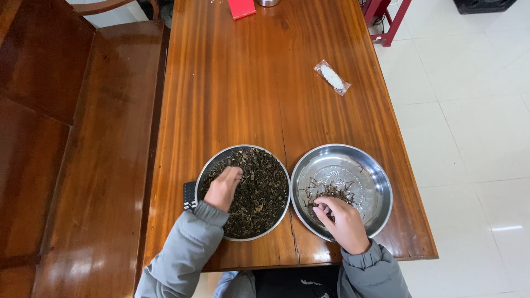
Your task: A person is manually sorting dried tea leaves, picking out stems and debris and placing them into a separate metal tray.
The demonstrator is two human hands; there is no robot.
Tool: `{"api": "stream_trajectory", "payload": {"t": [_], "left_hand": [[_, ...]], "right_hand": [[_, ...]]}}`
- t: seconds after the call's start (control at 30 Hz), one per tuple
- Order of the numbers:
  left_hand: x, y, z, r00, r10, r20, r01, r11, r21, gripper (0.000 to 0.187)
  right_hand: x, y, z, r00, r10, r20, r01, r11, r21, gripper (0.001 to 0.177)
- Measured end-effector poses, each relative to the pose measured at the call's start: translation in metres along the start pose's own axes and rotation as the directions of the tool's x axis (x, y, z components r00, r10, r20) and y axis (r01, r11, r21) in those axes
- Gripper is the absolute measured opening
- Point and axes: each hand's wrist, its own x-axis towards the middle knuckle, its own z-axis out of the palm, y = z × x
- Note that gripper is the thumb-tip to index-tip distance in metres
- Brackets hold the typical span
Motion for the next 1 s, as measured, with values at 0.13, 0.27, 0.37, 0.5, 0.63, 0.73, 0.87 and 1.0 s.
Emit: {"api": "stream_trajectory", "payload": {"t": [0.13, 0.27, 0.37, 0.5, 0.63, 0.73, 0.87, 1.0], "left_hand": [[-0.013, 0.029, 0.002, 0.994, 0.099, -0.034, -0.101, 0.993, -0.054, 0.023], [-0.018, 0.08, -0.005, 0.975, 0.222, -0.017, -0.222, 0.962, -0.162, 0.021], [-0.022, 0.115, -0.004, 0.953, 0.301, 0.024, -0.292, 0.94, -0.177, 0.019], [-0.029, 0.147, 0.007, 0.913, 0.405, 0.054, -0.393, 0.906, -0.157, 0.029], [-0.022, 0.173, -0.015, 0.901, 0.431, 0.043, -0.421, 0.895, -0.15, 0.019], [-0.023, 0.176, -0.015, 0.904, 0.42, 0.079, -0.401, 0.898, -0.181, 0.023], [-0.025, 0.178, -0.017, 0.902, 0.426, 0.067, -0.404, 0.889, -0.217, 0.022], [-0.026, 0.18, -0.024, 0.906, 0.417, 0.077, -0.392, 0.892, -0.223, 0.022]], "right_hand": [[0.0, 0.003, 0.009, 0.999, -0.041, -0.01, 0.041, 0.999, 0.003, 0.023], [-0.002, 0.005, 0.027, 0.994, -0.109, 0.029, 0.107, 0.993, 0.043, 0.023], [0.004, -0.021, 0.021, 0.987, -0.152, 0.045, 0.149, 0.986, 0.071, 0.021], [0.011, -0.045, 0.016, 0.988, -0.142, 0.061, 0.135, 0.985, 0.105, 0.021], [0.011, -0.056, 0.01, 0.989, -0.148, 0.025, 0.144, 0.981, 0.127, 0.016], [0.009, -0.051, 0.014, 0.992, -0.122, 0.041, 0.116, 0.987, 0.112, 0.016], [0.007, -0.047, 0.015, 0.991, -0.133, 0.019, 0.13, 0.984, 0.122, 0.014], [0.008, -0.046, 0.016, 0.991, -0.129, 0.023, 0.125, 0.983, 0.133, 0.014]]}}
